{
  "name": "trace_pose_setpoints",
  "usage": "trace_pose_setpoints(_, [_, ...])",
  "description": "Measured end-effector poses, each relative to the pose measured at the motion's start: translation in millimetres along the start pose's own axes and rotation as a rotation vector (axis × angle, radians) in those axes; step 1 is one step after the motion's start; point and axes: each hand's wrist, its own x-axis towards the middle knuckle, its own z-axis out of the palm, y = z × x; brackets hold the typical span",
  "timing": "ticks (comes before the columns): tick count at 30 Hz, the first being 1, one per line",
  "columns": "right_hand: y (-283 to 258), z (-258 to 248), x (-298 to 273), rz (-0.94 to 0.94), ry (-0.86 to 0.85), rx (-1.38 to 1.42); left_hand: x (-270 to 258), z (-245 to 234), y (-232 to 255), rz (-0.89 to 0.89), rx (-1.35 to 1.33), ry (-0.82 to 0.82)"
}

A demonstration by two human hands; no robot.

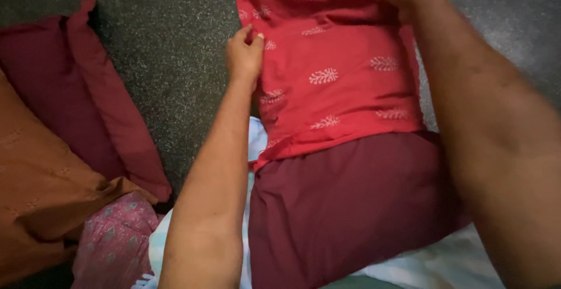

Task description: The person sits on the floor and folds a red patterned pillowcase over a maroon pillow. They repeatedly fold the fabric over the pillow, smooth it out, and adjust the edges to create a neat rectangular bundle.

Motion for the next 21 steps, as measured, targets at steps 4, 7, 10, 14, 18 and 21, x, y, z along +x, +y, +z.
trace_pose_setpoints(4, [3.9, -5.5, 8.7, -0.076, -0.126, -0.084, 0.8, -0.9, -6.5, 0.034, -0.066, 0.045])
trace_pose_setpoints(7, [14.8, -9.4, 14.9, -0.070, -0.052, -0.020, 1.0, 3.6, -14.5, -0.037, 0.028, -0.026])
trace_pose_setpoints(10, [23.5, -17.6, 13.3, -0.075, -0.014, -0.051, 7.3, 12.7, -27.3, -0.038, 0.026, -0.019])
trace_pose_setpoints(14, [23.7, -20.8, 6.6, -0.092, -0.006, -0.091, 29.9, 13.3, -33.9, 0.146, -0.054, 0.278])
trace_pose_setpoints(18, [28.4, -14.7, -10.2, -0.131, 0.016, -0.129, 32.2, -7.6, -21.7, -0.016, -0.126, 0.355])
trace_pose_setpoints(21, [20.5, -17.9, -13.1, -0.199, 0.053, -0.185, 13.8, -12.3, -21.8, 0.073, -0.012, 0.250])
